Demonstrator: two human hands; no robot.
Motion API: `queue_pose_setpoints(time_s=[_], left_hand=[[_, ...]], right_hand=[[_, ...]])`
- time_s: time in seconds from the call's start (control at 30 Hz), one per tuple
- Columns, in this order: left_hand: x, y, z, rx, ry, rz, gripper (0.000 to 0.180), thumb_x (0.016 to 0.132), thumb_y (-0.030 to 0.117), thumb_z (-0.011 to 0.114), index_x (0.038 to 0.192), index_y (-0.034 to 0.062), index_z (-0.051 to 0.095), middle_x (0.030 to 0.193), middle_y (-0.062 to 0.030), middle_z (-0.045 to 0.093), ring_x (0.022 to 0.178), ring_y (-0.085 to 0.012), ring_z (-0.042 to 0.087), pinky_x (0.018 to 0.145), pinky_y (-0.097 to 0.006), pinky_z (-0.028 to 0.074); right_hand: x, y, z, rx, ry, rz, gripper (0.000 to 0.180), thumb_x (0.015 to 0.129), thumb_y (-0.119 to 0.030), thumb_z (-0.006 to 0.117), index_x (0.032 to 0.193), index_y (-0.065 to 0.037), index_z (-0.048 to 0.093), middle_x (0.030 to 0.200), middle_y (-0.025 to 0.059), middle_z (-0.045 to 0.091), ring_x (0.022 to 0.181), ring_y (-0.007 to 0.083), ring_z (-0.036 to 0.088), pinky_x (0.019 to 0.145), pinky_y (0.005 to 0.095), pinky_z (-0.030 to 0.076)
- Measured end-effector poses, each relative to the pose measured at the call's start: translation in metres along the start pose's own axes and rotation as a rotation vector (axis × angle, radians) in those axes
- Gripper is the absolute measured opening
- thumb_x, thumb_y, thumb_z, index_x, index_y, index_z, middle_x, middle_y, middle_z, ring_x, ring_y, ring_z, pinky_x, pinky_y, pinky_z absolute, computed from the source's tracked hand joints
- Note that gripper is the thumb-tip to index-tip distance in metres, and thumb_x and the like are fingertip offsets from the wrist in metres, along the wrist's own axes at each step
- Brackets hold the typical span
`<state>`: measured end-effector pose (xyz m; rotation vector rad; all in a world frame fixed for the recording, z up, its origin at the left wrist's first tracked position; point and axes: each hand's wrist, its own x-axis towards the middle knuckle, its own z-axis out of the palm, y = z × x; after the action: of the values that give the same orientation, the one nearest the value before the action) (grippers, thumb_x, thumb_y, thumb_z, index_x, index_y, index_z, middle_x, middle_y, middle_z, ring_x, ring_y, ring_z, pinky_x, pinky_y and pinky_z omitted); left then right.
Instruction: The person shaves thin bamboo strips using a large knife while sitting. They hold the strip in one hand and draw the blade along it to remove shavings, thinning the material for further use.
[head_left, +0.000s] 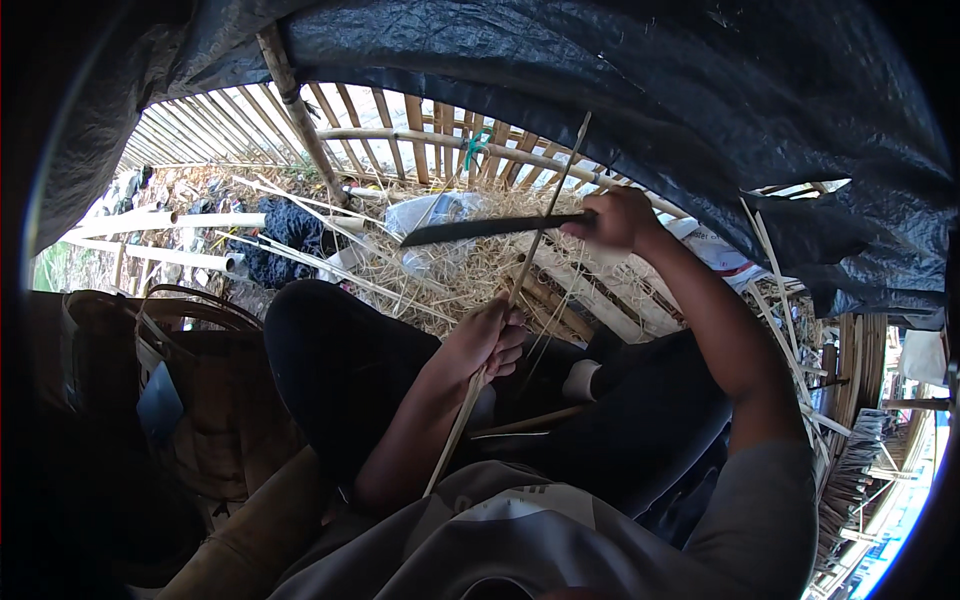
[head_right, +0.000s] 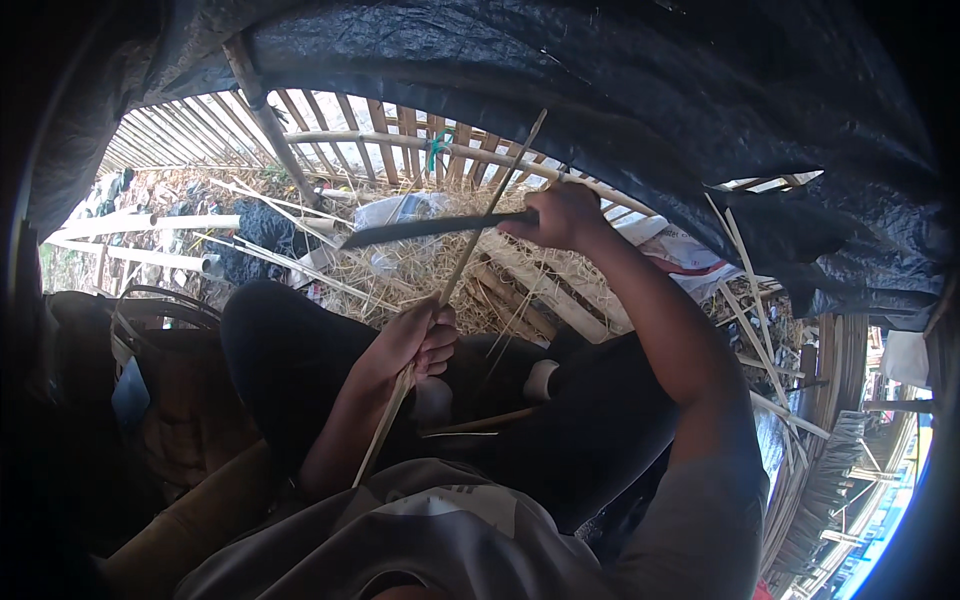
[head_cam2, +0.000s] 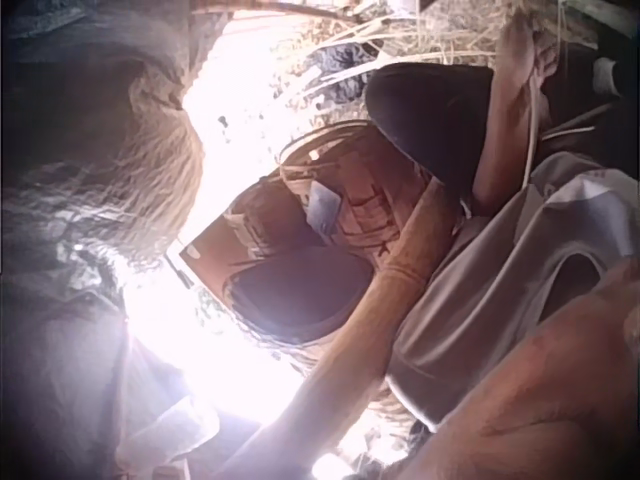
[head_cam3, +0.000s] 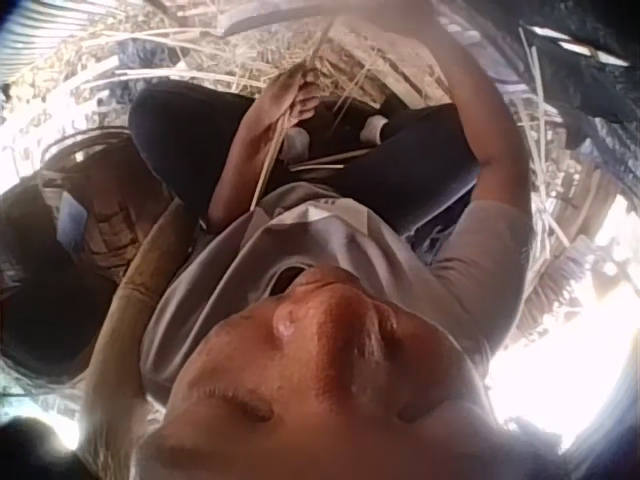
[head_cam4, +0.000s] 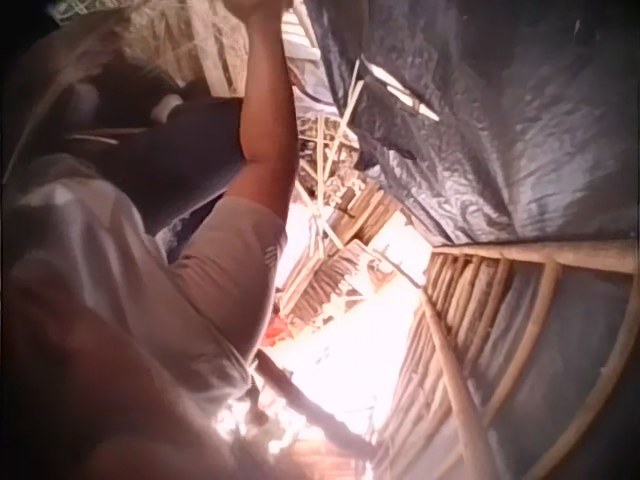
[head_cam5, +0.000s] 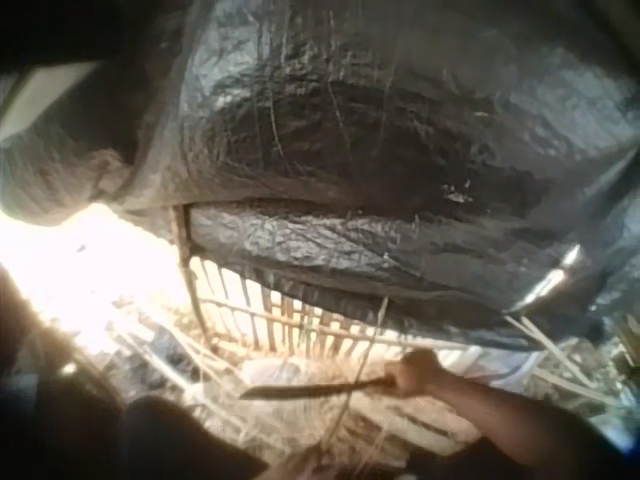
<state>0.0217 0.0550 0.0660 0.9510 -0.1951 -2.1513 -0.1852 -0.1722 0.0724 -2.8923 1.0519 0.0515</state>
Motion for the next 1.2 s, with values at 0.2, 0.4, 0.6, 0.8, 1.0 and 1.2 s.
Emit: queue_pose_setpoints(time_s=[0.2, 0.4, 0.6, 0.8, 1.0, 1.2], left_hand=[[-0.004, -0.017, 0.004, 0.002, -0.088, -0.057, 0.04, 0.106, 0.042, 0.027, 0.076, 0.0184, 0.038, 0.051, 0.0082, 0.027, 0.039, -0.0053, 0.023, 0.037, -0.023, 0.021], [0.001, -0.019, -0.005, 0.037, -0.048, -0.059, 0.04, 0.106, 0.042, 0.027, 0.075, 0.0189, 0.037, 0.051, 0.008, 0.027, 0.038, -0.0044, 0.022, 0.036, -0.022, 0.02], [-0.01, -0.02, 0.009, 0.082, -0.066, -0.048, 0.039, 0.107, 0.042, 0.027, 0.078, 0.0169, 0.038, 0.051, 0.0074, 0.028, 0.037, -0.0051, 0.024, 0.035, -0.022, 0.023], [0.014, -0.033, 0.011, 0.409, 0.062, 0.098, 0.043, 0.107, 0.042, 0.029, 0.08, 0.0118, 0.043, 0.05, 0.0026, 0.037, 0.035, -0.0093, 0.032, 0.036, -0.027, 0.03], [0.008, -0.035, -0.003, 0.635, 0.217, 0.137, 0.046, 0.107, 0.04, 0.028, 0.079, 0.0092, 0.047, 0.05, 0.0007, 0.041, 0.035, -0.0098, 0.037, 0.036, -0.026, 0.032], [0.02, -0.031, 0.006, 0.533, 0.139, 0.144, 0.044, 0.107, 0.04, 0.028, 0.08, 0.0095, 0.045, 0.05, 0.0005, 0.039, 0.035, -0.0099, 0.035, 0.037, -0.027, 0.031]], right_hand=[[-0.03, 0.058, -0.017, -0.164, 0.093, 0.468, 0.068, 0.088, -0.067, 0.055, 0.075, -0.001, 0.069, 0.071, 0.0184, 0.066, 0.074, 0.0367, 0.068, 0.067, 0.0463, 0.053], [-0.05, -0.036, -0.007, 0.103, -0.167, 0.087, 0.058, 0.086, -0.06, 0.062, 0.07, -0.004, 0.064, 0.064, 0.0167, 0.062, 0.065, 0.0361, 0.065, 0.06, 0.0449, 0.048], [-0.069, 0.033, -0.003, 0.097, -0.011, 0.377, 0.063, 0.088, -0.063, 0.057, 0.073, -0.002, 0.067, 0.065, 0.0169, 0.064, 0.066, 0.0339, 0.067, 0.063, 0.0454, 0.051], [-0.095, 0.037, 0.001, 0.236, -0.065, 0.474, 0.07, 0.09, -0.067, 0.051, 0.077, 0.0, 0.068, 0.072, 0.0209, 0.067, 0.074, 0.0383, 0.068, 0.07, 0.0479, 0.053], [-0.079, -0.06, -0.001, 0.179, -0.164, 0.128, 0.06, 0.082, -0.063, 0.064, 0.066, -0.005, 0.064, 0.06, 0.0159, 0.062, 0.062, 0.0368, 0.065, 0.062, 0.0455, 0.051], [-0.077, 0.006, 0.007, 0.122, -0.135, 0.303, 0.072, 0.082, -0.076, 0.052, 0.07, -0.007, 0.067, 0.066, 0.0158, 0.065, 0.071, 0.0356, 0.068, 0.069, 0.048, 0.051]])
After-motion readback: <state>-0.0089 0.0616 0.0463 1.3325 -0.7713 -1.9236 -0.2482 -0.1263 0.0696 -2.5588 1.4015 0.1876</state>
